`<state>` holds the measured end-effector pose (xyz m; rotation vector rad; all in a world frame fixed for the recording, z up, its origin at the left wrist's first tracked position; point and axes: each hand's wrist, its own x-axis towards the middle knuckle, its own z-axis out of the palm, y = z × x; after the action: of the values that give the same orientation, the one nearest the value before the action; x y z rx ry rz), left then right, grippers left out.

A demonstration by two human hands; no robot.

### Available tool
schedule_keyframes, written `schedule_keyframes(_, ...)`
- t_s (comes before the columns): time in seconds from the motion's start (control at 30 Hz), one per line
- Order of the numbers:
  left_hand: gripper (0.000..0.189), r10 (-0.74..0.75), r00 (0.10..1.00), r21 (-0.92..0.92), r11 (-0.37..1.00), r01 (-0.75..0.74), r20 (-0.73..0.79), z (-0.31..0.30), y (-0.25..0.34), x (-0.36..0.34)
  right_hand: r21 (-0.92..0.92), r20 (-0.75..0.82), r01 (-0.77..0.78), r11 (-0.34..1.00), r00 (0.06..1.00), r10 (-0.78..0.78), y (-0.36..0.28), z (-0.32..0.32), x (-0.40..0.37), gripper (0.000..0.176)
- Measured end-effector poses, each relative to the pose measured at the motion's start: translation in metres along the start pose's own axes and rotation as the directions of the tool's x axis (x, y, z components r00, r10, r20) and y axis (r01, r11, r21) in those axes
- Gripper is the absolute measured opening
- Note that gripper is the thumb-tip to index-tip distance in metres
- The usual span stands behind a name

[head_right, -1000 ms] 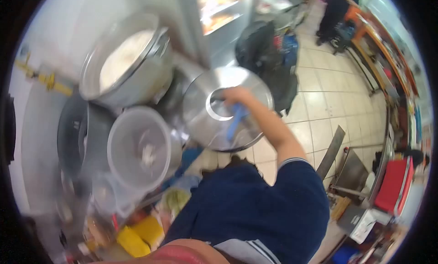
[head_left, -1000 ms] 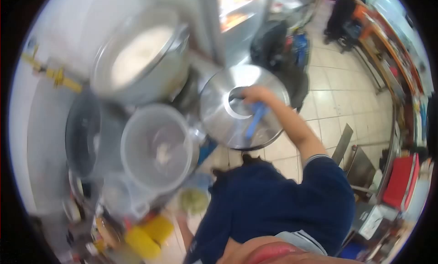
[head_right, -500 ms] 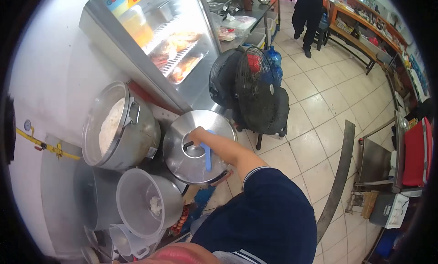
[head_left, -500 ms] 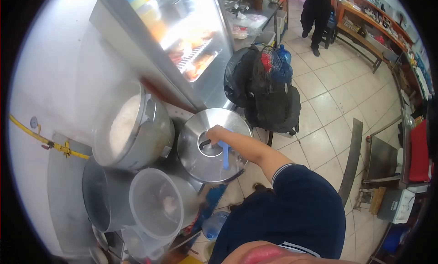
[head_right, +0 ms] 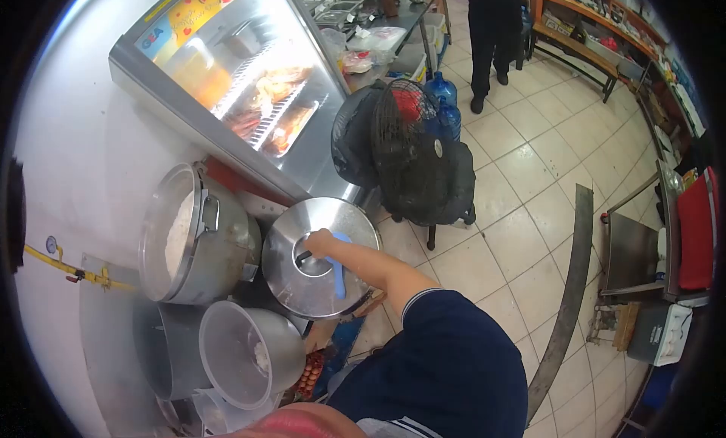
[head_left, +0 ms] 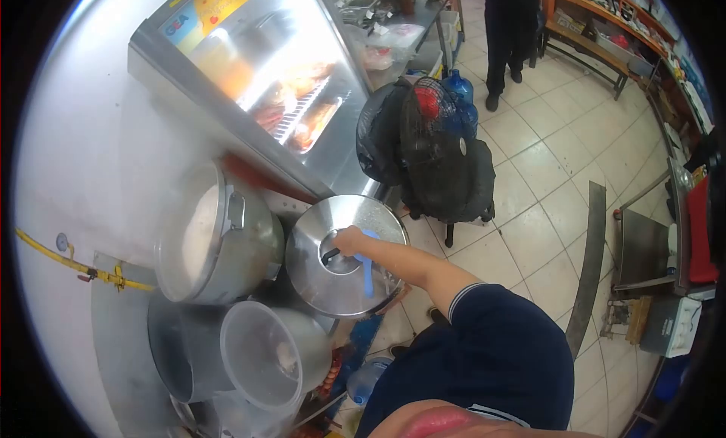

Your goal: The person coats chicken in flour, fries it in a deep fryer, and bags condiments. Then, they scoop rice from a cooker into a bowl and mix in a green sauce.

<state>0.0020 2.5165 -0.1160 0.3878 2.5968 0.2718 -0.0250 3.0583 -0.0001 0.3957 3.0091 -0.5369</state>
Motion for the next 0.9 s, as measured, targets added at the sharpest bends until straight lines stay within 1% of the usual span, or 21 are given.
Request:
schedule_keyframes(0.13, 0.024, 0.022, 1.000, 0.006, 1.000, -0.022, 0.010, -0.001, 0.006, 0.003, 0.003, 0.014, 0.028, 1.000, 1.000, -0.028, -0.001, -0.005, -0.003, 0.029)
schedule_keyframes(0.23, 0.024, 0.033, 0.999, 0.010, 0.999, -0.033, 0.014, 0.000, 0.012, 0.006, 0.034, -0.006, 0.047, 0.998, 0.999, -0.047, -0.003, -0.014, -0.009, 0.031)
schedule_keyframes(0.3, 0.025, 0.050, 0.999, 0.015, 0.999, -0.050, 0.019, 0.000, 0.018, 0.011, 0.073, 0.070, 0.068, 0.995, 0.995, -0.073, -0.003, -0.026, -0.013, 0.035)
schedule_keyframes(0.33, 0.025, 0.059, 0.998, 0.019, 0.998, -0.059, 0.023, 0.000, 0.019, 0.012, 0.072, 0.066, 0.058, 0.996, 0.996, -0.063, -0.002, -0.029, -0.014, 0.035)
schedule_keyframes(0.4, 0.025, 0.077, 0.997, 0.027, 0.997, -0.077, 0.032, -0.001, 0.023, 0.017, 0.112, 0.107, 0.062, 0.992, 0.991, -0.074, -0.002, -0.033, -0.016, 0.033)
schedule_keyframes(0.43, 0.025, 0.084, 0.996, 0.030, 0.996, -0.085, 0.035, -0.001, 0.026, 0.021, 0.112, 0.102, 0.049, 0.993, 0.993, -0.061, -0.001, -0.034, -0.018, 0.033)
schedule_keyframes(0.5, 0.025, 0.106, 0.994, 0.037, 0.994, -0.107, 0.041, -0.001, 0.032, 0.026, 0.171, -0.027, 0.076, 0.982, 0.997, -0.073, 0.001, -0.037, -0.023, 0.030)
schedule_keyframes(0.53, 0.025, 0.122, 0.992, 0.043, 0.991, -0.123, 0.044, -0.002, 0.035, 0.031, 0.219, -0.065, 0.098, 0.971, 0.994, -0.086, -0.001, -0.046, -0.031, 0.029)
schedule_keyframes(0.57, 0.025, 0.132, 0.990, 0.051, 0.990, -0.135, 0.053, -0.002, 0.037, 0.033, 0.222, -0.072, 0.082, 0.972, 0.995, -0.067, 0.001, -0.054, -0.043, 0.029)
schedule_keyframes(0.6, 0.025, 0.148, 0.987, 0.053, 0.987, -0.151, 0.055, -0.003, 0.040, 0.040, 0.401, -0.107, 0.131, 0.907, 0.990, -0.096, 0.004, -0.063, -0.058, 0.029)
schedule_keyframes(0.63, 0.025, 0.166, 0.984, 0.062, 0.984, -0.170, 0.059, -0.003, 0.045, 0.046, 0.561, -0.150, 0.182, 0.807, 0.982, -0.117, 0.010, -0.071, -0.073, 0.030)
schedule_keyframes(0.67, 0.026, 0.175, 0.983, 0.063, 0.982, -0.179, 0.063, -0.003, 0.047, 0.048, 0.616, -0.276, 0.270, 0.740, 0.954, -0.119, 0.015, -0.070, -0.088, 0.037)
schedule_keyframes(0.7, 0.026, 0.189, 0.980, 0.070, 0.979, -0.194, 0.066, -0.004, 0.051, 0.052, 0.616, -0.281, 0.256, 0.745, 0.955, -0.096, 0.021, -0.068, -0.106, 0.037)
schedule_keyframes(0.77, 0.026, 0.217, 0.973, 0.080, 0.971, -0.224, 0.080, -0.005, 0.061, 0.062, 0.781, -0.161, 0.127, 0.612, 0.987, 0.001, 0.024, -0.080, -0.161, 0.040)
schedule_keyframes(0.8, 0.026, 0.232, 0.969, 0.086, 0.967, -0.239, 0.091, -0.006, 0.066, 0.067, 0.785, -0.162, 0.108, 0.610, 0.986, 0.034, 0.024, -0.077, -0.186, 0.040)
schedule_keyframes(0.87, 0.026, 0.262, 0.959, 0.099, 0.957, -0.272, 0.107, -0.006, 0.073, 0.075, 0.939, -0.109, 0.037, 0.341, 0.975, 0.194, 0.017, -0.059, -0.231, 0.036)
schedule_keyframes(0.9, 0.026, 0.275, 0.954, 0.106, 0.952, -0.288, 0.117, -0.007, 0.078, 0.080, 0.943, -0.108, 0.028, 0.332, 0.968, 0.225, 0.014, -0.044, -0.244, 0.036)
